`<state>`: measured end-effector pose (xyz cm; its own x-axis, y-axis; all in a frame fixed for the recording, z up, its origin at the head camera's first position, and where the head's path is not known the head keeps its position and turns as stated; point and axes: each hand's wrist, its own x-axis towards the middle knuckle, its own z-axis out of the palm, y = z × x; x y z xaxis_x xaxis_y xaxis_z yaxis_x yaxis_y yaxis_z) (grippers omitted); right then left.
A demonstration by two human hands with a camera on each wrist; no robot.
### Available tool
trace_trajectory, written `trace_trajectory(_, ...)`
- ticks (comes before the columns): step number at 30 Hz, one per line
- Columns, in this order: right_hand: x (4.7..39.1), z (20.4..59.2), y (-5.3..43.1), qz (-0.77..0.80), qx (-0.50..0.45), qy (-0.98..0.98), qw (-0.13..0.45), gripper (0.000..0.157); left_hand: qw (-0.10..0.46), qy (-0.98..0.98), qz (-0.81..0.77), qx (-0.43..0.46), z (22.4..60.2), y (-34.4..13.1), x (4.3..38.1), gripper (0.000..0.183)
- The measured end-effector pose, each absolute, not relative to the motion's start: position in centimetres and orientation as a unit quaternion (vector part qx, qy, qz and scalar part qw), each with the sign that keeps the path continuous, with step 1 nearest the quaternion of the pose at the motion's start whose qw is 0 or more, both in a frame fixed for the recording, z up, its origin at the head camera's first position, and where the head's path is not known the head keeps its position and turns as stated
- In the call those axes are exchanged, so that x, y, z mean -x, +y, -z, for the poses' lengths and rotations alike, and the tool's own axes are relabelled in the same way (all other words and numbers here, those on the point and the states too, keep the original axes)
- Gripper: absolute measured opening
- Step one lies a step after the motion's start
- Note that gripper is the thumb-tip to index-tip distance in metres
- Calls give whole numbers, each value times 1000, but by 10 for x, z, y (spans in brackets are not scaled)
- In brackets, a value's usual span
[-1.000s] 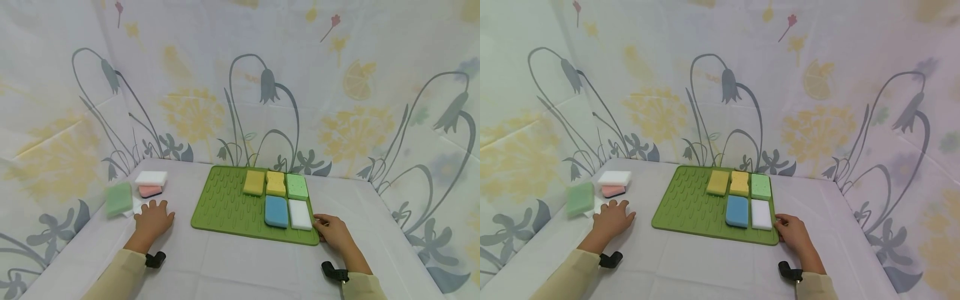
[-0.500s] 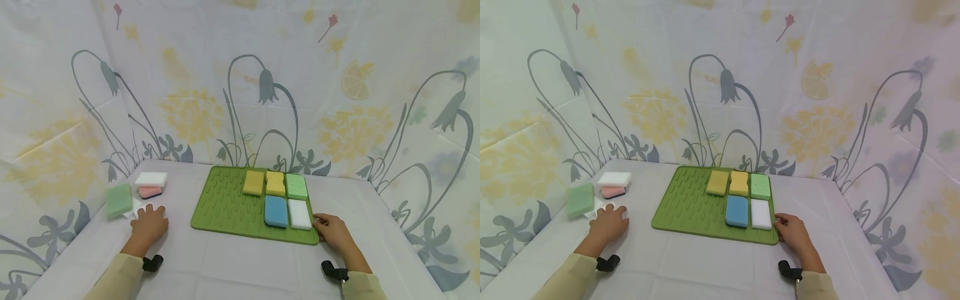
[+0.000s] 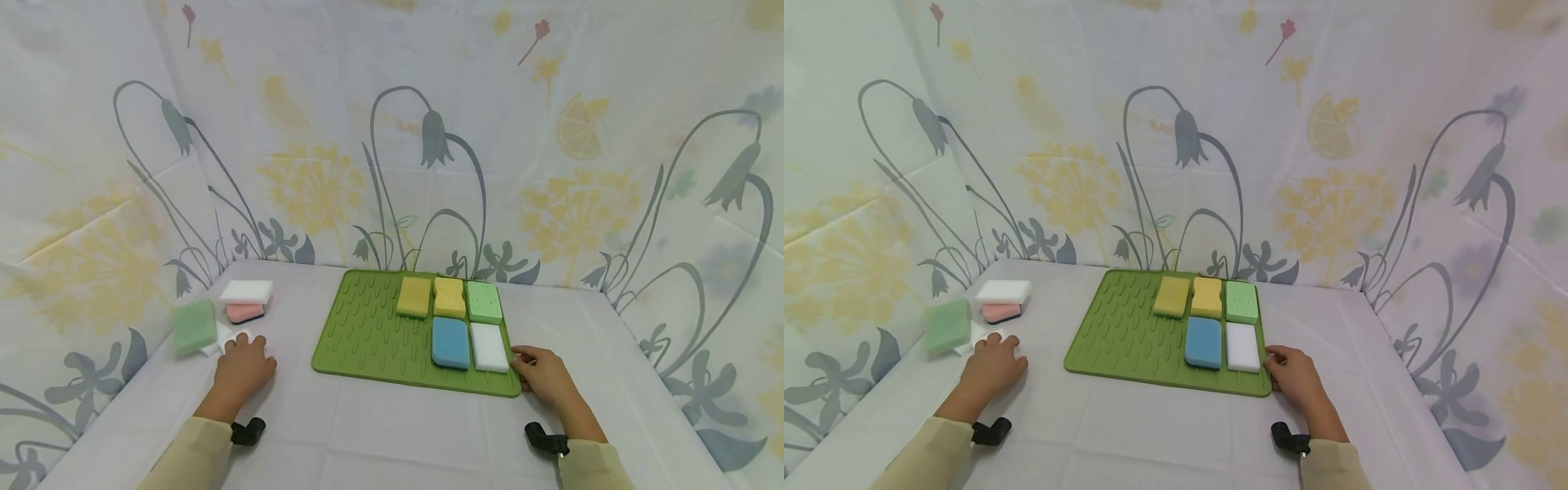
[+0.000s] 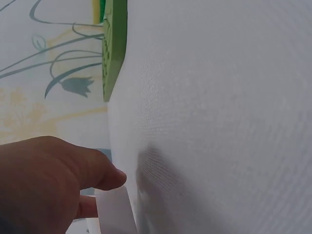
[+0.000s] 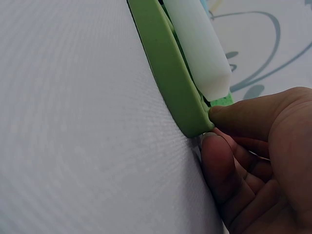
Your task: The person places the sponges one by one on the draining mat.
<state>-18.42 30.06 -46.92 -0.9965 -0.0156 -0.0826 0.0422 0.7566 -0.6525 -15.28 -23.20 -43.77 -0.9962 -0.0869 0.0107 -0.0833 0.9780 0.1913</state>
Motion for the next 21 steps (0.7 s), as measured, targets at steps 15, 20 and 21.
trace_trajectory(15, 186, 470, 300, 360, -17, 932, 44, 43, 66, -993, 96, -3, 441, -215, 155, 45)
trace_trajectory(20, 185, 470, 300, 360, -18, 932, 44, 43, 80, -992, 97, 13, 436, -204, 155, 44)
trace_trajectory(21, 184, 470, 300, 360, -19, 932, 43, 43, 81, -992, 97, 15, 435, -201, 155, 44)
